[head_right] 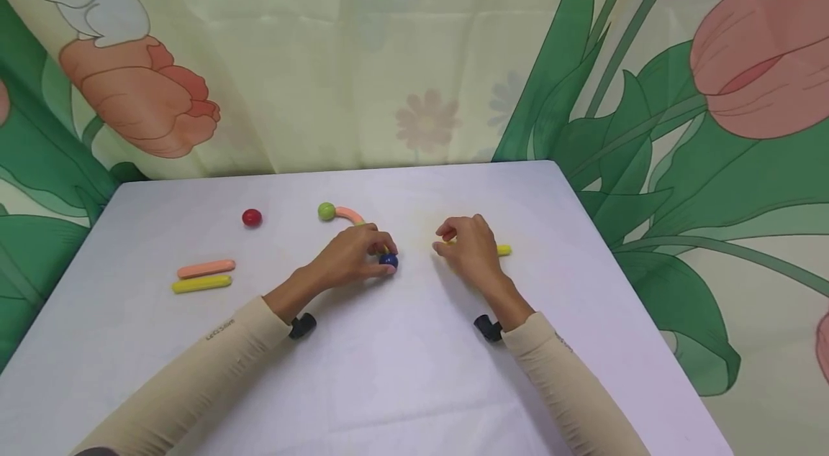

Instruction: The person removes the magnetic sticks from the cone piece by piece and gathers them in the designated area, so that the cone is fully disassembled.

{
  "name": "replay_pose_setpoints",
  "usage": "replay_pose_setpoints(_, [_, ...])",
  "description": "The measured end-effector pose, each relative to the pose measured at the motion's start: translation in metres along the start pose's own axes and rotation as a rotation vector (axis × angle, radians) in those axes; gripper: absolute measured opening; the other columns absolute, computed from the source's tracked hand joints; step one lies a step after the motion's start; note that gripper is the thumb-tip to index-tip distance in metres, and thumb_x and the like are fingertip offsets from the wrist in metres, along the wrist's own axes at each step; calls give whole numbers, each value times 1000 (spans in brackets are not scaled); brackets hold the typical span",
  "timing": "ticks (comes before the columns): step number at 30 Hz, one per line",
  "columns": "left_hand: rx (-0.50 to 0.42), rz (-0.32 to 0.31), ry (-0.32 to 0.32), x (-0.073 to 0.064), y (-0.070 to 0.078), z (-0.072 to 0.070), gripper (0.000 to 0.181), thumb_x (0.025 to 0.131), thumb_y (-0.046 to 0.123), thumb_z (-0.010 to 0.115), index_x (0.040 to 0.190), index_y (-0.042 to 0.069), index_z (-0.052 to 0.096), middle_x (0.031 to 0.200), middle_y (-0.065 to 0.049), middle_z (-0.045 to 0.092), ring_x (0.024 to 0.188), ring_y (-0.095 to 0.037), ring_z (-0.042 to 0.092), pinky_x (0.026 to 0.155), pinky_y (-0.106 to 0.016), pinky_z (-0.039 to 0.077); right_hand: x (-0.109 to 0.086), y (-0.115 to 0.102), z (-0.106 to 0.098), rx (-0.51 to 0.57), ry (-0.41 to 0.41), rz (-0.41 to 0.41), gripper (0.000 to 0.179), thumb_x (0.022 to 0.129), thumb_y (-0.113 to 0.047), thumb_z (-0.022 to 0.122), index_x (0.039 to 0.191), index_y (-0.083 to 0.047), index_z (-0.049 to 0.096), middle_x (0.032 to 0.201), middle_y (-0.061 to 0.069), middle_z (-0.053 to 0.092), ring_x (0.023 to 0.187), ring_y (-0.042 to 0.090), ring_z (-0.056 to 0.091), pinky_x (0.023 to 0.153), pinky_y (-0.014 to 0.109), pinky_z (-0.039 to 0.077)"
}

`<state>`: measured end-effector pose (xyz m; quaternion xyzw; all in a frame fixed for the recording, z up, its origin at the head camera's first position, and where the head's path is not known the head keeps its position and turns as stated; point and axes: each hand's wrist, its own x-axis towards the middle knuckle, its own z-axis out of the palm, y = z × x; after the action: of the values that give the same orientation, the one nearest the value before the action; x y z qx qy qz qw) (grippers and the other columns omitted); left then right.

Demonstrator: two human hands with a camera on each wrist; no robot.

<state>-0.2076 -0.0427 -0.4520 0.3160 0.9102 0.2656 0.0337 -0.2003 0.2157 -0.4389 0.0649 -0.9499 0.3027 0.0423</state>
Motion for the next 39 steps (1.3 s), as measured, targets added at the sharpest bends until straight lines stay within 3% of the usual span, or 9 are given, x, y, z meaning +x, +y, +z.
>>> replay_pose_setpoints(9, [-2, 25, -20, -2, -2, -2, 25, 92, 31, 85, 113, 22, 78, 105, 0, 70, 102, -18, 67, 90, -36, 53, 2, -10, 5, 37, -3, -51, 19, 86, -16, 88, 102, -9, 82, 93, 7, 81, 98, 30, 62, 94, 46, 44])
replay_pose_setpoints(20, [-19, 33, -6, -3, -6, -1, 20, 92, 21, 83, 111, 19, 78, 108, 6, 74, 103, -15, 68, 92, -35, 56, 6, -23, 18, 97, -71, -113, 18, 87, -17, 87, 102, -10, 82, 91, 4, 81, 87, 21, 71, 82, 37, 55])
replay_pose_setpoints(31, [-43, 20, -7, -4, -7, -5, 21, 92, 14, 80, 113, 14, 79, 111, 5, 78, 99, -18, 71, 90, -35, 58, 14, -34, 31, 156, -136, -109, 18, 89, -14, 86, 105, -10, 81, 100, 6, 80, 88, 20, 75, 81, 37, 61])
replay_pose_setpoints(39, [-42, -20, -9, -7, -7, -6, 26, 90, 24, 85, 113, 16, 76, 105, 2, 75, 101, -18, 67, 90, -37, 55, 24, -37, 40, 179, -204, -26, 16, 93, -14, 83, 109, -16, 81, 110, 4, 80, 96, 23, 73, 87, 39, 61])
